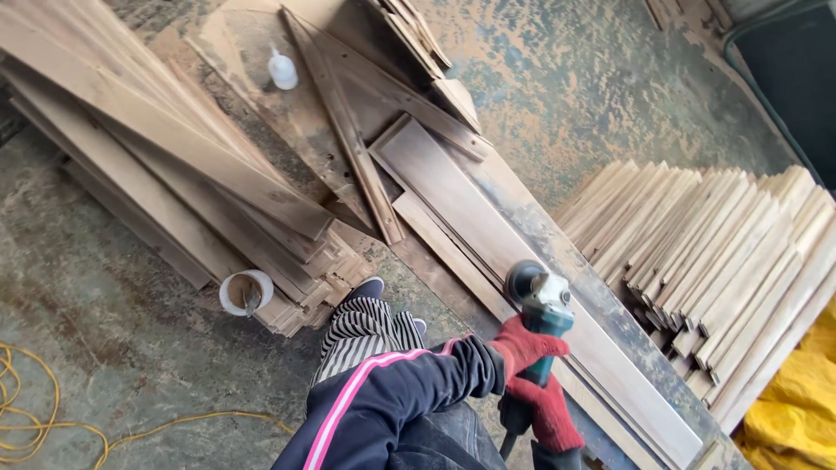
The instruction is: Sanding the surface of wooden planks using an angle grinder with a sanding disc attachment.
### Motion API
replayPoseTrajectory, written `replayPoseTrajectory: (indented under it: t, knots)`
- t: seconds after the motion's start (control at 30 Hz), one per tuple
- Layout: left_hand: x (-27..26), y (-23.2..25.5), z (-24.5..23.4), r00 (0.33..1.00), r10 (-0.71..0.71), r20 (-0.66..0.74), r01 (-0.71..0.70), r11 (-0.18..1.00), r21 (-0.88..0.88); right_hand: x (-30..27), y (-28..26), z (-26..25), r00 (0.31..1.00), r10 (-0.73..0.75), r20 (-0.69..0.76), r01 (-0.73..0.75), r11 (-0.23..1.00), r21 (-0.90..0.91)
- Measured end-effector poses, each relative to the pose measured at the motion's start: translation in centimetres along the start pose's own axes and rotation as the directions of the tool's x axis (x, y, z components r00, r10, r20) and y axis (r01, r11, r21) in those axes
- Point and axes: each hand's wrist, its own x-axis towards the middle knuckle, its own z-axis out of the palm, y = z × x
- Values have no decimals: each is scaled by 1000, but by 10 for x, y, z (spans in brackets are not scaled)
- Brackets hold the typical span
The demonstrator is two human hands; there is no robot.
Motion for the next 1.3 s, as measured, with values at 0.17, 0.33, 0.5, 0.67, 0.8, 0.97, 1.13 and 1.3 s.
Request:
replayPoseTrajectory:
  t: [0.17, 0.33, 0.5, 0.67, 0.8, 0.97, 1.13, 1.3]
  knots:
    - [5, -20, -2, 999, 47, 26, -48, 999, 25, 4, 17, -1, 999, 22, -41, -20, 999, 43]
    - [3, 26, -51, 978, 132, -163, -140, 989, -39, 25, -36, 52, 981, -88, 171, 92, 996, -14]
    - [11, 75, -125, 930, 227, -289, -261, 962, -83, 51, -97, 132, 935, -186, 301, 223, 971, -92]
    - [4, 127, -195, 903, 199, -381, -276, 948, -161, 67, -153, 209, 829, -209, 518, 282, 957, -65]
    - [41, 123, -214, 873, 181, -453, -307, 925, -223, 66, -170, 239, 928, -206, 312, 327, 851, -411]
    - [57, 90, -159, 966, -47, -253, -21, 966, -257, 39, -139, 180, 983, -141, 122, 177, 909, -377]
    - [35, 45, -84, 985, -17, -171, -21, 975, -220, 26, -79, 102, 999, -43, -3, 39, 946, -322]
    - [4, 88, -121, 966, 9, -259, -49, 988, -149, 15, -126, 158, 995, -59, 77, 81, 944, -319]
